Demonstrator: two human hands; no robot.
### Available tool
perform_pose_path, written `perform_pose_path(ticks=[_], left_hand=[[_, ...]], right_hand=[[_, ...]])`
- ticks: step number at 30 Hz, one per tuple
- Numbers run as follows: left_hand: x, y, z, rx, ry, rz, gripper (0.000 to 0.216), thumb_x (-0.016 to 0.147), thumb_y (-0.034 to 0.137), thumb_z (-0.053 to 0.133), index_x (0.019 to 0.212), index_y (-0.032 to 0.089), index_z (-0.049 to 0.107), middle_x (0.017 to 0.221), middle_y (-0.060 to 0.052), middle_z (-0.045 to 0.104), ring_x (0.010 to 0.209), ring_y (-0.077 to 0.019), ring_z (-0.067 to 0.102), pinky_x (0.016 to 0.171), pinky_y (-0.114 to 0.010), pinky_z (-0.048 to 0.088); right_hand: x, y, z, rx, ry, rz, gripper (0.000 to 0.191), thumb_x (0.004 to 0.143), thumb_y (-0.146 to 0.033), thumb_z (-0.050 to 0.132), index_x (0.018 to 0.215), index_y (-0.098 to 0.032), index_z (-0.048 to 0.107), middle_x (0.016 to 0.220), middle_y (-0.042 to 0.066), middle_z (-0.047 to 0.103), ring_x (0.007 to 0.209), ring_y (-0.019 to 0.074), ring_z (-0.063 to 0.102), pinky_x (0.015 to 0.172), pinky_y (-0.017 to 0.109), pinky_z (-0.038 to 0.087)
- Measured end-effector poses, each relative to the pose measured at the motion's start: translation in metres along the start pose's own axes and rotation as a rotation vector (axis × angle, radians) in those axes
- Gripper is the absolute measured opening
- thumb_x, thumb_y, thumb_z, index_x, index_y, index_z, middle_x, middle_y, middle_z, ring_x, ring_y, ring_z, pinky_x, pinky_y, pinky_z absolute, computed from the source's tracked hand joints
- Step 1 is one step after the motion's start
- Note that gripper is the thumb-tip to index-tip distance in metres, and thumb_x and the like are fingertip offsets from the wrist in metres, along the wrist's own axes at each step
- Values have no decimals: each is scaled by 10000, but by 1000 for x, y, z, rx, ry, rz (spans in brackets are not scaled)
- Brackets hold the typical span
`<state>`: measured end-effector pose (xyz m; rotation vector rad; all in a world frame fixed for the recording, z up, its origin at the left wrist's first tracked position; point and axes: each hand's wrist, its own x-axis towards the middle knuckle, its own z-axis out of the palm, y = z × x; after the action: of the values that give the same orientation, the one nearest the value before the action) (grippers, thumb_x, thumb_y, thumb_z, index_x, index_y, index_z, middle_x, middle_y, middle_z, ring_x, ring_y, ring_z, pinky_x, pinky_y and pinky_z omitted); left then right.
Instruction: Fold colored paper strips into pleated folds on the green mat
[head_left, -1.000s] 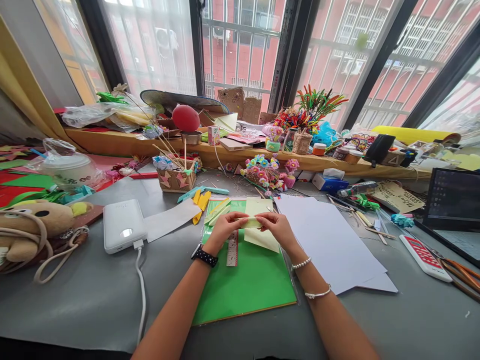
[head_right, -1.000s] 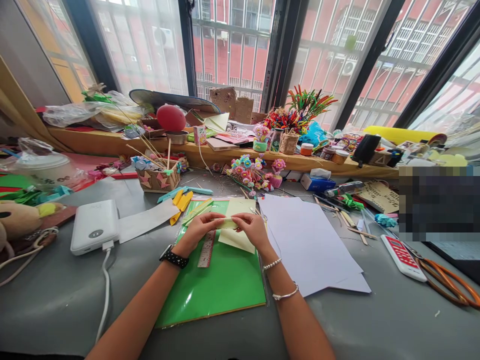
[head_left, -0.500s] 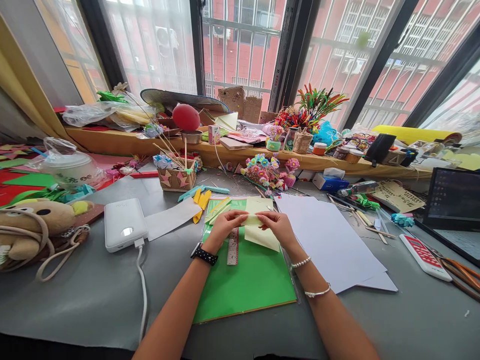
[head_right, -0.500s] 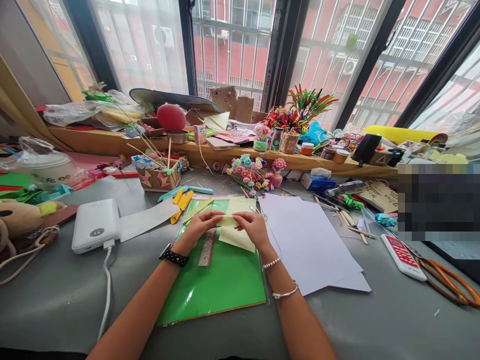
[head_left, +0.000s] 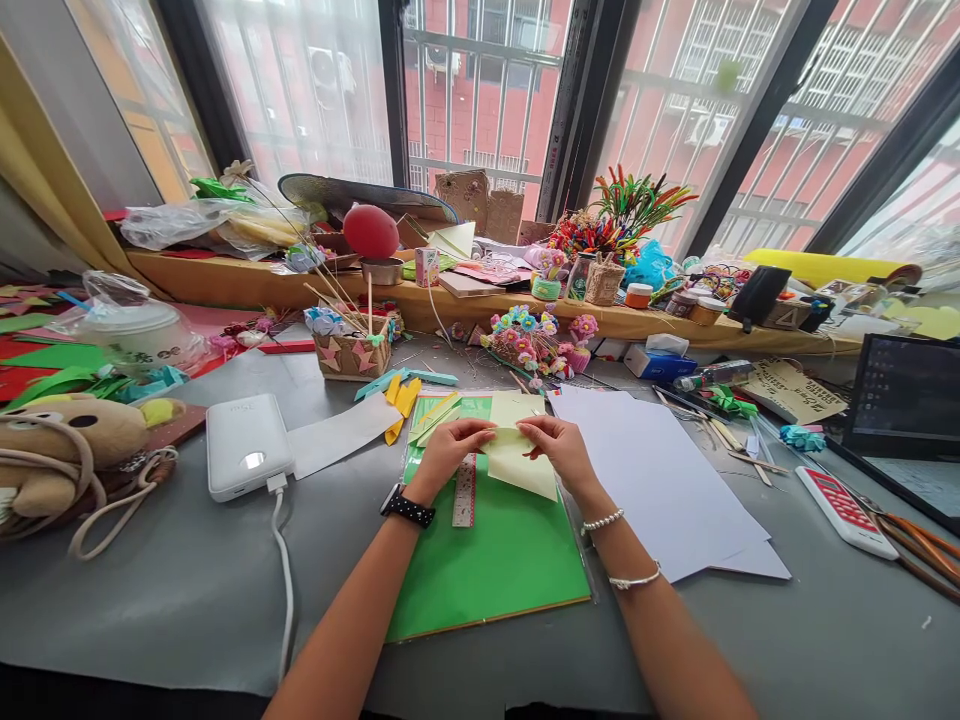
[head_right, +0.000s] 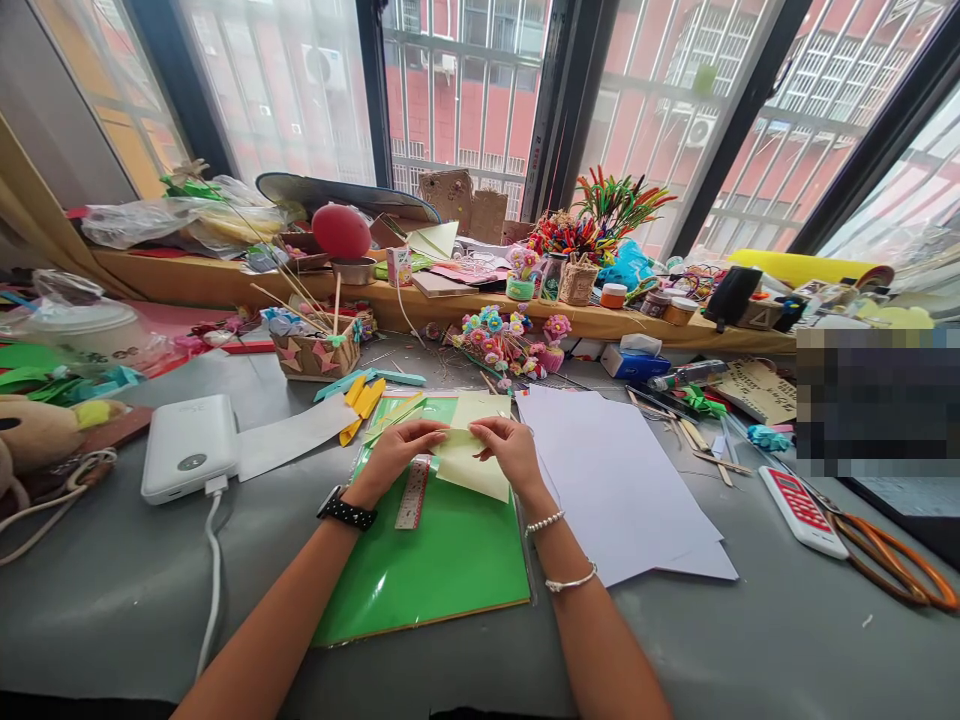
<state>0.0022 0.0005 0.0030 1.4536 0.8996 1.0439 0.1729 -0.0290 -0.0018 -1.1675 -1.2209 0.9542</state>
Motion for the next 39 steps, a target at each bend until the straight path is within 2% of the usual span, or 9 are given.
perform_pose_path(ticks=[7,13,21,26,30,33,35,39], left_hand=[[3,-6,-2,51,94,23,241,553,354,669,690,157,677,645,-16,648,575,-122,544,556,-222,448],[3,-5,-5,-34,36,-38,286,554,357,669,758,156,684,757,-42,666,651,-143,565,597,-243,463],[4,-6,-7,-7,37,-8,267,584,332,650,788,165,690,825,-57,666,754,-174,565,624,-238,459],[1,-3,-6,-116,13,-62,300,591,327,649,838,158,669,891,-58,648,812,-178,566,668,-249,477],[0,0,-3,-227,-61,-97,331,601,349,652,861,146,633,857,-47,636,788,-156,578,702,-262,489],[1,-1,-2,-288,-109,-190,365,646,439,594,856,141,615,790,-45,639,704,-141,599,684,-278,504],[2,-3,-1,-292,-105,-229,381,659,468,569,843,137,614,750,-44,639,651,-133,600,654,-276,513],[2,-4,-1,-268,-70,-210,319,604,394,647,797,141,626,750,-23,631,667,-115,583,647,-251,512]], right_hand=[[-2,-6,1,50,-58,19,260,581,-356,662,723,-138,667,596,10,621,440,95,545,447,231,474],[-1,-7,-1,65,-59,20,249,566,-339,671,717,-141,673,618,14,633,467,108,567,470,249,498],[-1,-6,-3,111,-67,41,255,568,-331,668,759,-163,687,681,20,652,458,101,579,509,268,521],[-2,-5,-1,107,-51,9,236,582,-325,658,751,-164,692,698,21,647,520,109,576,534,280,534],[-2,-5,2,112,-29,-12,225,586,-324,652,741,-166,694,705,18,644,555,116,572,530,283,539],[-3,-4,5,104,-24,-26,211,594,-315,642,740,-173,697,708,16,642,562,112,567,529,274,540],[-3,-4,6,93,-31,-34,201,602,-303,633,744,-178,699,722,17,644,577,114,567,532,272,540],[-3,-2,7,86,-47,-40,192,608,-298,618,739,-185,700,742,17,650,594,121,569,544,282,542]])
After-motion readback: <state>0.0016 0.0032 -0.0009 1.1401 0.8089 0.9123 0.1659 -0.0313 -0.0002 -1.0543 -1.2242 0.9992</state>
